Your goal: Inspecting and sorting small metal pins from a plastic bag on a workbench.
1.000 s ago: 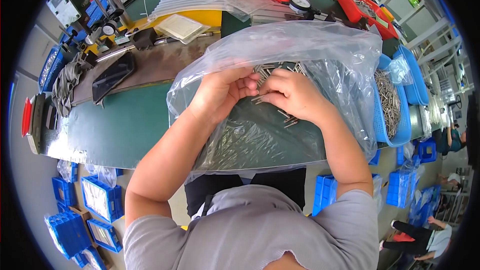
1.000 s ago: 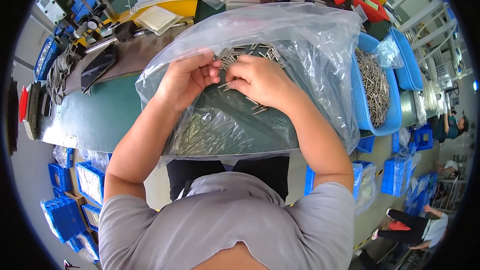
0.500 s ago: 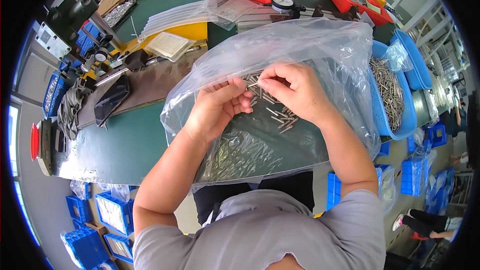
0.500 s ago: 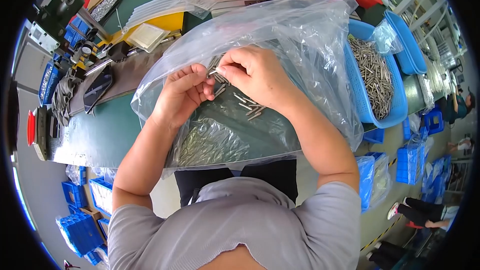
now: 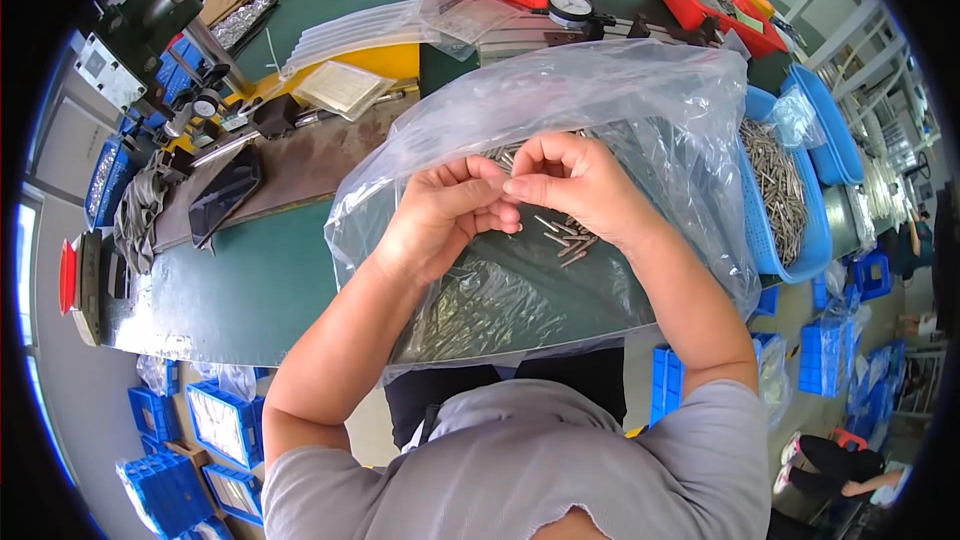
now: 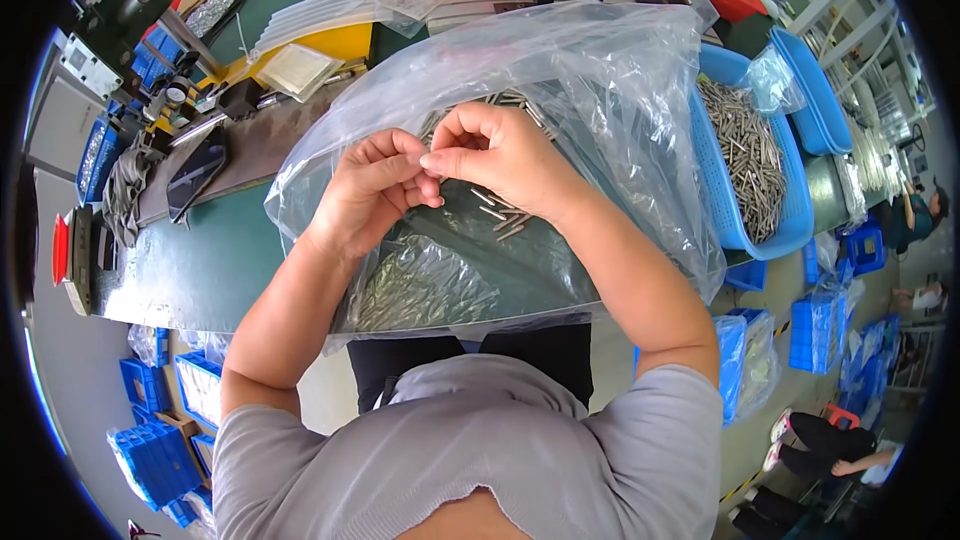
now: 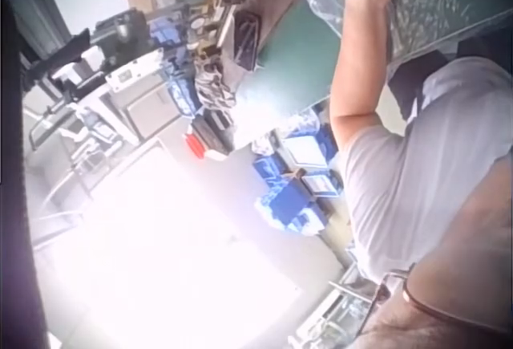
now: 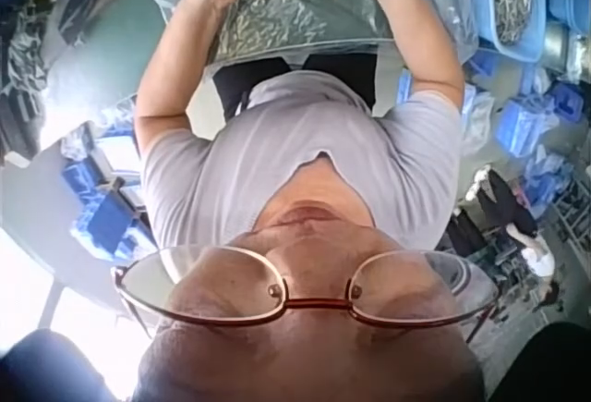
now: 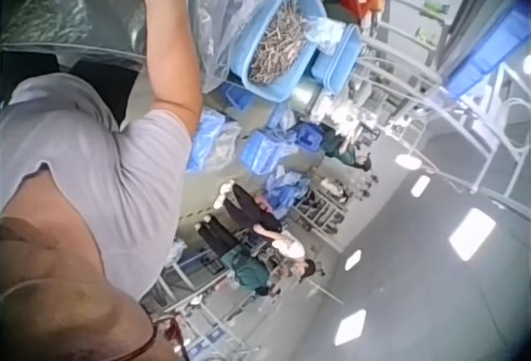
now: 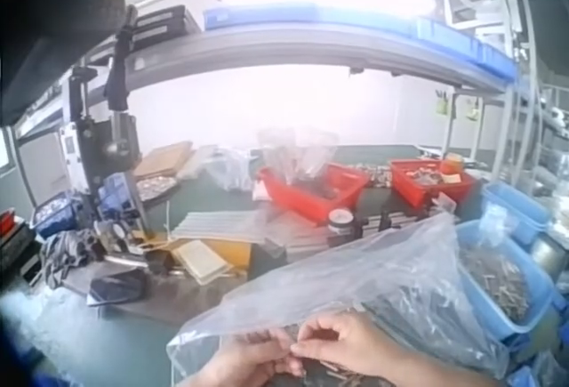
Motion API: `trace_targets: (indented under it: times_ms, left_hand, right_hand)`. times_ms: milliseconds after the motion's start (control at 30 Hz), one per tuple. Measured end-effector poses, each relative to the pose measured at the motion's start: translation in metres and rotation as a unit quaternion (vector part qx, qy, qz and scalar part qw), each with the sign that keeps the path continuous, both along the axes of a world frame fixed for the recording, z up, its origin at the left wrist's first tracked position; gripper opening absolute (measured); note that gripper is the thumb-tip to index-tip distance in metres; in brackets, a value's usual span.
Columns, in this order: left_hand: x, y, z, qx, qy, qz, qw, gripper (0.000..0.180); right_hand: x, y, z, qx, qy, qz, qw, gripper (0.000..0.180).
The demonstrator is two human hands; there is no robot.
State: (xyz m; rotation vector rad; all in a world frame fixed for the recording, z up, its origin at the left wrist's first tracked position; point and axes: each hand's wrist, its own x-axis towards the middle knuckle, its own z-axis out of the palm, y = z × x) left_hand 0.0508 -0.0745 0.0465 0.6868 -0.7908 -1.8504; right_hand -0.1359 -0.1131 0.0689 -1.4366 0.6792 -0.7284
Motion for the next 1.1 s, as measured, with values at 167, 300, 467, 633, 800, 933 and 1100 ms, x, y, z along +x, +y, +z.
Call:
trace_targets:
  times_ms: [167,300,467,633,800,933,1100]
  left_hand:
    - [-0.001,-0.002,0.001,0.022,-0.007,0.06,0.998,0.01]
    - [0.004,-0.004,0.002,0.024,-0.007,0.126,0.992,0.011]
    - [0.006,-0.005,0.002,0.021,0.007,0.131,0.991,0.01]
    - [0.005,-0.006,0.002,0.023,0.001,0.123,0.992,0.009]
    - [0.005,-0.005,0.001,0.028,0.0,0.126,0.992,0.01]
    - [0.004,-0.006,0.002,0.022,-0.006,0.121,0.992,0.009]
    - [0.004,-0.006,0.002,0.016,-0.012,0.118,0.993,0.01]
  right_hand:
    - [-0.005,-0.005,0.0,-0.082,0.055,-0.072,0.993,0.009]
    - [-0.009,-0.013,0.003,0.194,-0.206,-0.078,0.956,0.019]
    - [-0.006,-0.011,-0.006,0.011,0.068,0.0,0.998,0.013]
    - [-0.004,0.0,-0.016,-0.425,0.308,-0.021,0.851,0.018]
    - [-0.004,-0.001,-0.013,-0.421,0.341,0.002,0.841,0.009]
    - [-0.007,-0.001,-0.014,-0.408,0.349,0.024,0.843,0.012]
    - [-0.007,0.002,-0.007,-0.409,0.367,0.028,0.835,0.012]
